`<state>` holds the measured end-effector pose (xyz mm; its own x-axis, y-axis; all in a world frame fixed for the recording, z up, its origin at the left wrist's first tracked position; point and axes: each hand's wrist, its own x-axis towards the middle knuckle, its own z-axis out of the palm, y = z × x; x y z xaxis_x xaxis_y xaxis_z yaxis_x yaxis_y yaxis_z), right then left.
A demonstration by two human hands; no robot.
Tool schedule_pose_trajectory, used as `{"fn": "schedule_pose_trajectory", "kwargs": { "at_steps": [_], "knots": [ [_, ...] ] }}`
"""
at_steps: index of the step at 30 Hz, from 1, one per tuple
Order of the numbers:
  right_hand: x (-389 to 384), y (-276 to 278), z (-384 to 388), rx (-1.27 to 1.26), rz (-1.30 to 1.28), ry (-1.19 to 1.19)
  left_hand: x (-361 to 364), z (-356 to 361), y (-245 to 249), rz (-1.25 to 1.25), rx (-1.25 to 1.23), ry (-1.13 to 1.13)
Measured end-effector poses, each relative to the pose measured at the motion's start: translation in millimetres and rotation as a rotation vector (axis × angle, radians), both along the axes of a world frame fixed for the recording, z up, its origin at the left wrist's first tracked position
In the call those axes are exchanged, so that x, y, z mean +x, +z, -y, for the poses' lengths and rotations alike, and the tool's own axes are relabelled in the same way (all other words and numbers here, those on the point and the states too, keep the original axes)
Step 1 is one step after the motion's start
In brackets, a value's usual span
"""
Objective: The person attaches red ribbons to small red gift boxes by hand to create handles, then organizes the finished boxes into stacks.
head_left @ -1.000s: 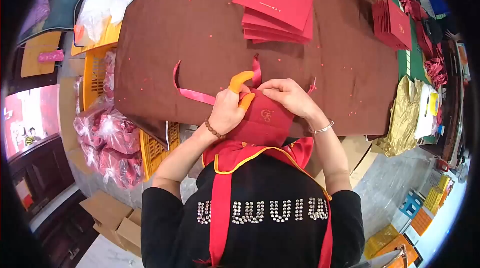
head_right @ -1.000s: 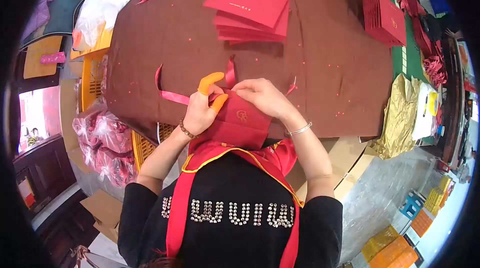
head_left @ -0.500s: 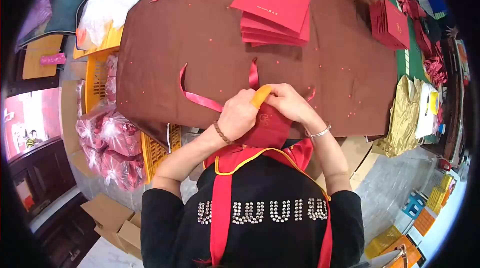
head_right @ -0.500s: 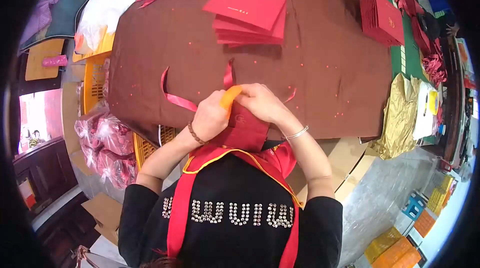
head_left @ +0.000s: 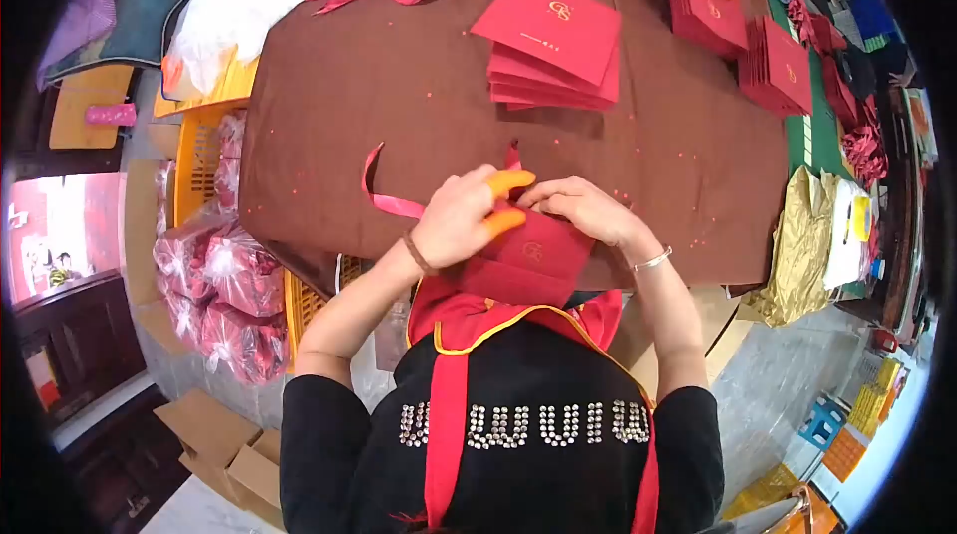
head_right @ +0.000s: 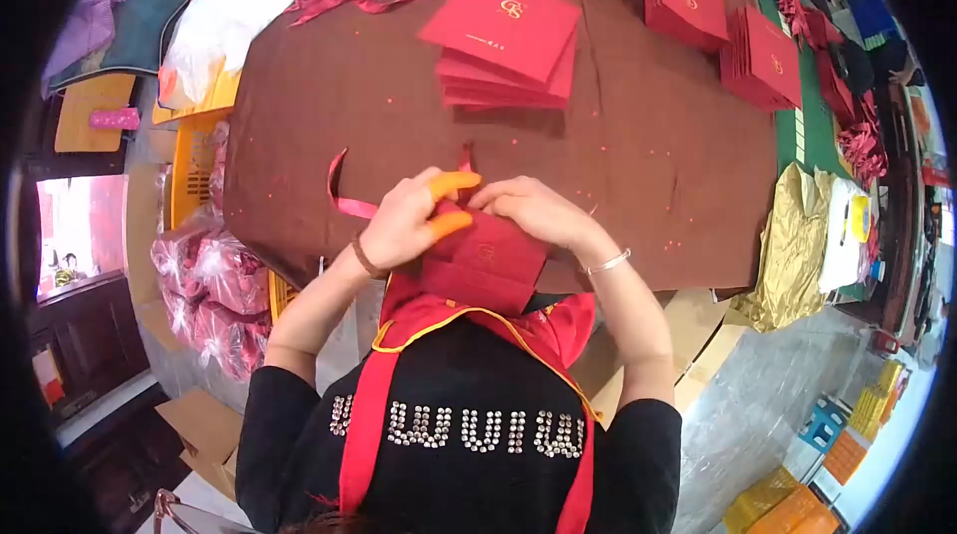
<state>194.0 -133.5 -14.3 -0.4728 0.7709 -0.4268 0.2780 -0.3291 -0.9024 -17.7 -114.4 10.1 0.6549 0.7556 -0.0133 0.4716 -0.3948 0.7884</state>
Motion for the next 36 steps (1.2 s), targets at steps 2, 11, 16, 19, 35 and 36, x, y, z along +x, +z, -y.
{"fn": "schedule_pose_trajectory", "kwargs": {
  "at_steps": [2,11,16,19,35,36],
  "knots": [
    [4.1,0.2,-6.8,-0.041,-0.035,0.114,-9.2,-13.7,-17.6,0.07,-0.067,-0.038],
    [-2.3,4.8,-22.9,0.158,0.028,0.386,-13.8,-33.0,-14.9,0.048,-0.317,-0.196],
    [-4.5,3.8,-22.8,0.295,0.032,0.398,-13.6,-32.2,-18.6,0.103,-0.432,-0.209],
    [-2.9,-1.9,-20.7,0.513,0.088,0.371,-14.8,-33.4,-24.3,0.135,-0.414,-0.235],
    [30.6,-15.0,-32.6,0.983,0.413,0.466,-8.3,-39.3,-38.5,0.059,-0.35,-0.377],
    [30.4,-15.4,-34.1,0.99,0.395,0.397,-6.9,-40.0,-38.4,0.058,-0.338,-0.382]
  ]
}}
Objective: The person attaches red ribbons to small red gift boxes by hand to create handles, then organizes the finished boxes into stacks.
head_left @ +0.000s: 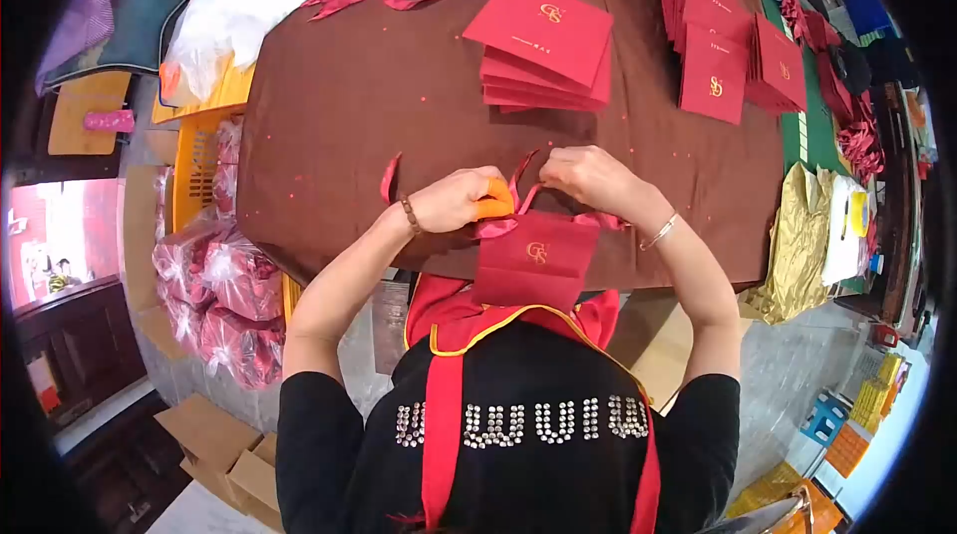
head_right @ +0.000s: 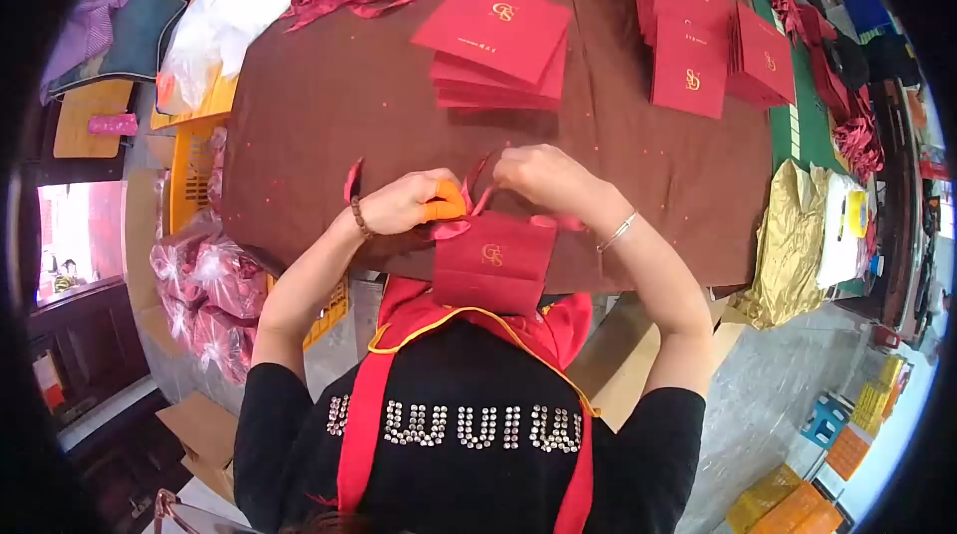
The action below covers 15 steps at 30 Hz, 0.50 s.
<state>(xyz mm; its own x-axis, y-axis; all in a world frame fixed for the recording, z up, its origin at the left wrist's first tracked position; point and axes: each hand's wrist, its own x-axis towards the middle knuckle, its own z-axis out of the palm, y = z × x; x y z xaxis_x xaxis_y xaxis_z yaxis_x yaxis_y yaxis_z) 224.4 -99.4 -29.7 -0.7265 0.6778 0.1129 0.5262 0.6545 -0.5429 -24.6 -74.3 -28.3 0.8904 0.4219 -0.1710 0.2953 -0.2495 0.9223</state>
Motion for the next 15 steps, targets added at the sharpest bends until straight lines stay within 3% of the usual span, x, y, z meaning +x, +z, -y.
{"fn": "schedule_pose_trajectory", "kwargs": {
  "at_steps": [4,6,7,11,13,15],
  "knots": [
    [-4.7,10.5,11.7,0.103,-0.074,-0.147,-0.6,5.2,11.0,-0.064,0.039,0.036],
    [-4.6,22.9,23.7,0.174,-0.099,-0.35,-10.5,10.0,17.6,0.048,0.193,0.272],
    [-2.0,26.5,31.4,0.17,-0.098,-0.35,-17.9,5.4,17.1,0.073,0.449,0.303],
    [10.4,27.4,70.5,0.177,-0.045,-0.441,-57.2,0.1,27.6,-0.422,0.875,0.76],
    [10.3,16.8,87.4,0.085,-0.018,-0.666,-62.3,-0.4,21.5,-0.529,0.871,0.744],
    [3.8,11.9,96.5,0.064,-0.048,-0.696,-64.3,2.8,13.5,-0.632,0.864,0.721]
  ]
}}
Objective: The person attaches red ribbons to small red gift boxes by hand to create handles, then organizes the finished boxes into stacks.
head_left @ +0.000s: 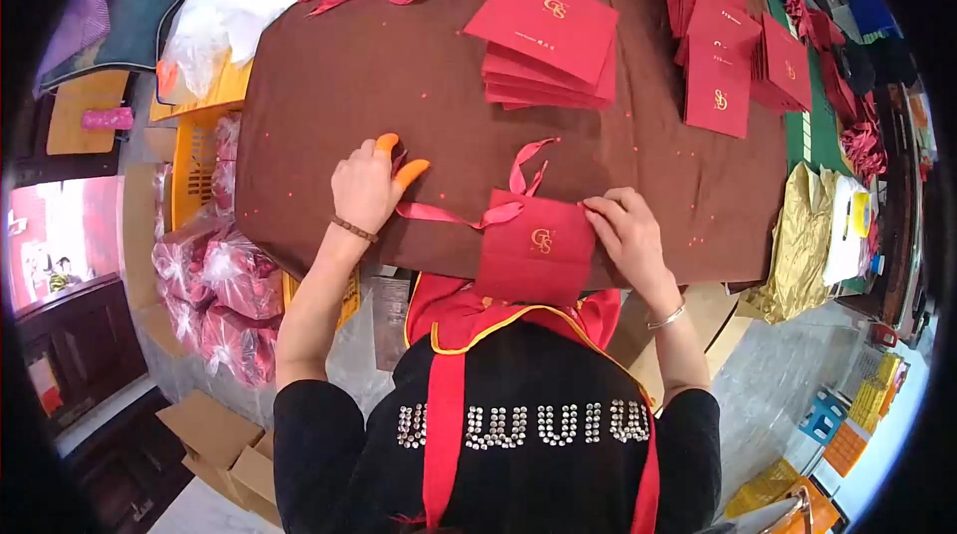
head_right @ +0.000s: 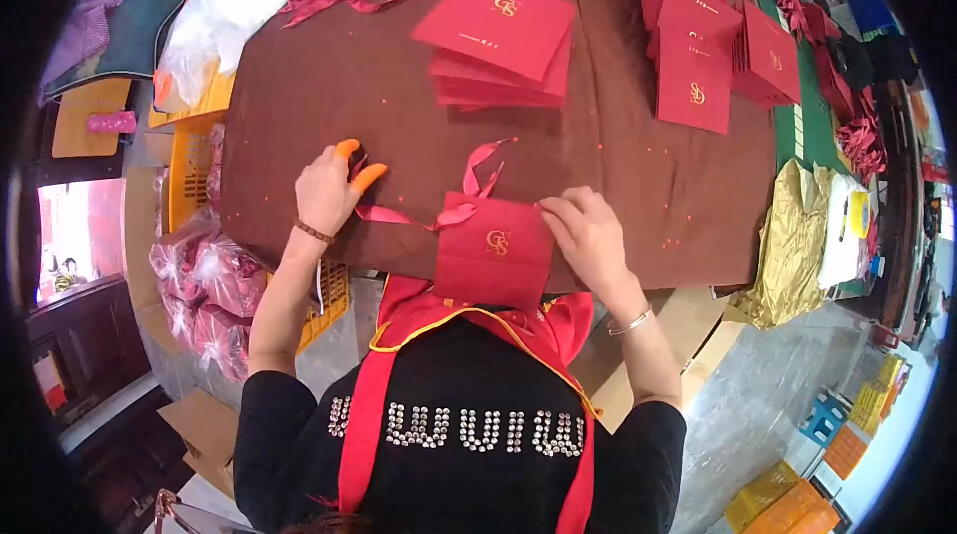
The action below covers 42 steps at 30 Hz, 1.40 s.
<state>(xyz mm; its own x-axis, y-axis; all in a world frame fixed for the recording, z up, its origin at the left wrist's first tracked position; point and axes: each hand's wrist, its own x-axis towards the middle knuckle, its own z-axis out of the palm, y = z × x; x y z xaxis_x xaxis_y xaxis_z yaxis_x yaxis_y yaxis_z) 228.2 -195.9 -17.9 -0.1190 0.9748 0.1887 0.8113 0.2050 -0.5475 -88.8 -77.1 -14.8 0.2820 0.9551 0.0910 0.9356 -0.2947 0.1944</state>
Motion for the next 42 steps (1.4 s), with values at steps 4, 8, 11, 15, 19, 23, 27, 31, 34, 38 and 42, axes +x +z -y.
{"fn": "schedule_pose_trajectory", "kwargs": {
  "at_steps": [4,8,11,15,19,23,27,31,34,38,42],
  "knots": [
    [-9.2,-2.1,8.4,-0.007,0.086,-0.051,-1.2,2.2,-13.1,0.032,0.015,-0.054],
    [-13.8,-0.3,13.9,-0.123,-0.033,-0.115,-4.2,14.5,-11.0,0.228,0.111,-0.094],
    [-16.3,-1.2,13.4,-0.186,-0.075,-0.12,-7.3,19.2,-15.9,0.203,0.141,-0.105],
    [-16.8,0.8,9.8,-0.188,-0.058,-0.083,-13.6,9.4,-23.7,0.264,0.088,-0.066],
    [-16.6,1.0,10.7,-0.189,-0.016,-0.085,-33.9,4.9,-6.8,1.099,-0.223,0.067],
    [-19.8,8.0,8.6,-0.171,-0.014,-0.104,-42.9,16.8,28.9,1.476,-0.321,0.056],
    [-35.3,11.8,2.2,-0.121,-0.092,0.029,-17.3,34.6,67.9,1.723,-0.433,-0.309],
    [-63.6,12.2,2.9,-0.08,-0.22,0.157,14.1,50.3,100.8,1.545,-0.727,-0.551],
    [-78.8,14.8,12.0,-0.272,-0.402,0.147,42.6,57.4,106.4,1.181,-0.817,-1.027],
    [-86.1,-17.6,22.7,-0.206,-0.453,0.29,65.8,73.7,88.7,1.145,-0.849,-1.266],
    [-81.8,-17.3,17.8,-0.084,-0.438,0.367,67.4,78.3,79.4,1.098,-0.785,-1.304]
  ]
}}
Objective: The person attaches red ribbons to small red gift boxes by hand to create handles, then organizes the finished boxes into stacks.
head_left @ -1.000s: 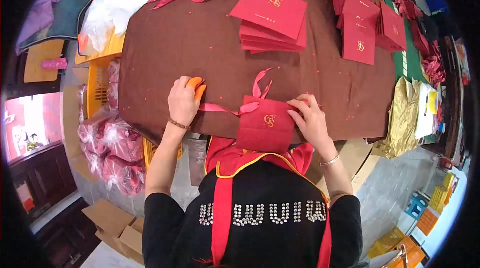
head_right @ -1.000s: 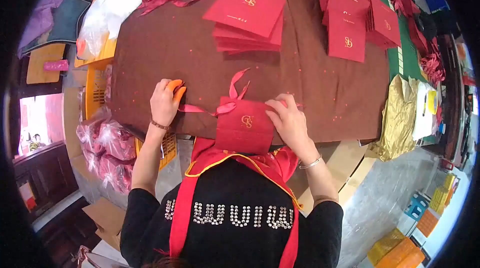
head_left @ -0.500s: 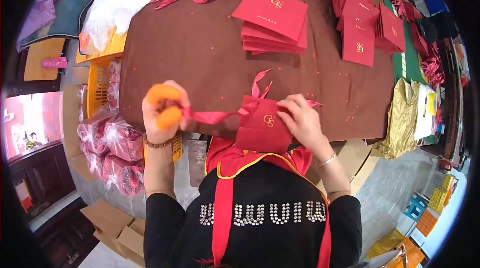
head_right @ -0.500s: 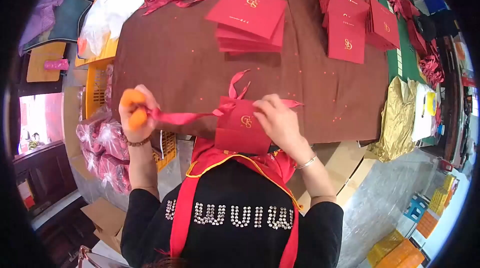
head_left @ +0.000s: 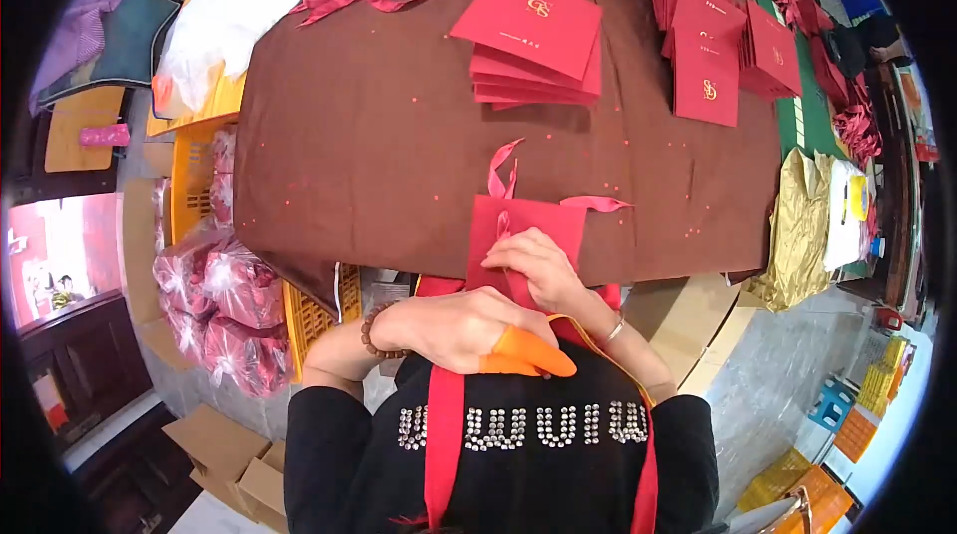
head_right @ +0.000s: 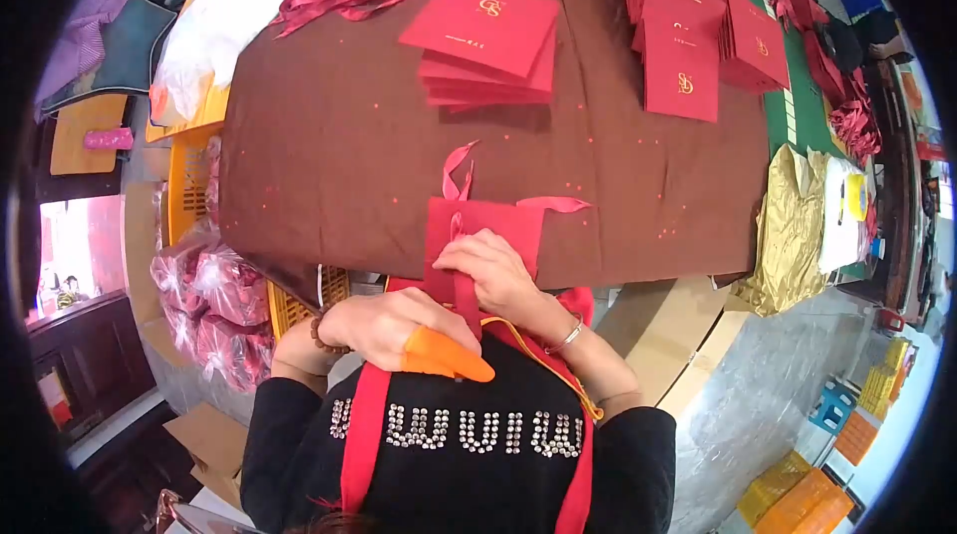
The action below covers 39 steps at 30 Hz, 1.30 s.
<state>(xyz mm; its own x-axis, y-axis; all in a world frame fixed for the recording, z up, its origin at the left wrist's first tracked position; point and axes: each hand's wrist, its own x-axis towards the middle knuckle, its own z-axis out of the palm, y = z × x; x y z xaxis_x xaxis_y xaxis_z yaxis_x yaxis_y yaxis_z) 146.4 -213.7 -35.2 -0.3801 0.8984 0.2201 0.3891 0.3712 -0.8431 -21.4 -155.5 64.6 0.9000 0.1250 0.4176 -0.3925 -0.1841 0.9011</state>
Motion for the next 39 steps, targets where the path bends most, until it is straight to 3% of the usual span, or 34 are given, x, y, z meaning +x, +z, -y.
{"fn": "schedule_pose_trajectory", "kwargs": {
  "at_steps": [4,7,8,9,12,14,16,18,20,21,24,25,26,28,30,32,33,39],
  "knots": [
    [11.1,2.2,-2.4,-0.135,0.03,0.051,-2.7,0.2,-2.4,-0.034,0.022,0.053],
    [17.9,11.6,-4.3,-0.045,-0.049,-0.059,-2.1,-1.4,-0.5,-0.099,0.009,0.122],
    [22.8,21.2,-1.3,-0.245,-0.207,-0.138,-0.5,-2.4,0.0,-0.152,-0.008,0.163],
    [31.9,15.9,0.7,-0.14,-0.058,-0.269,1.0,0.7,-6.8,-0.16,-0.002,0.295],
    [60.9,8.7,3.6,-0.005,0.205,-0.544,6.3,-6.5,-17.8,-0.24,0.437,0.521],
    [72.9,8.9,3.6,0.089,0.339,-0.582,8.6,-9.4,-21.8,-0.267,0.474,0.529],
    [79.5,9.4,5.3,-0.044,0.351,-0.634,10.0,-11.0,-30.5,-0.262,0.366,0.515],
    [77.6,13.3,5.5,-0.091,0.362,-0.633,12.8,-10.1,-28.1,-0.308,0.271,0.427],
    [71.2,16.6,5.6,-0.185,0.335,-0.585,16.8,-10.3,-18.5,-0.398,-0.052,0.214],
    [68.8,16.5,6.1,-0.184,0.315,-0.565,16.9,-13.1,-15.5,-0.367,-0.081,0.15],
    [61.2,18.8,4.2,-0.221,0.27,-0.544,10.6,-21.2,-13.4,-0.324,-0.113,0.195],
    [60.1,16.5,3.9,-0.155,0.27,-0.529,10.6,-19.5,-10.9,-0.425,-0.266,0.296],
    [59.6,17.0,2.8,-0.155,0.267,-0.529,11.9,-24.2,-6.2,-0.531,-0.108,0.425],
    [59.4,20.6,0.6,-0.317,0.217,-0.474,18.8,-24.0,-28.4,-0.575,-0.125,0.67],
    [59.9,29.3,-3.1,-0.367,0.171,-0.444,26.0,-26.8,-49.0,-0.625,-0.028,0.686],
    [61.4,34.4,-5.1,-0.421,0.126,-0.415,34.7,-21.7,-69.4,-0.487,0.365,0.897],
    [63.0,35.7,-6.2,-0.462,0.115,-0.377,35.8,-22.7,-76.7,-0.561,0.436,0.872],
    [83.6,21.5,-9.3,-0.474,0.024,-0.184,40.2,-24.6,-84.7,-0.544,0.24,0.815]
  ]
}}
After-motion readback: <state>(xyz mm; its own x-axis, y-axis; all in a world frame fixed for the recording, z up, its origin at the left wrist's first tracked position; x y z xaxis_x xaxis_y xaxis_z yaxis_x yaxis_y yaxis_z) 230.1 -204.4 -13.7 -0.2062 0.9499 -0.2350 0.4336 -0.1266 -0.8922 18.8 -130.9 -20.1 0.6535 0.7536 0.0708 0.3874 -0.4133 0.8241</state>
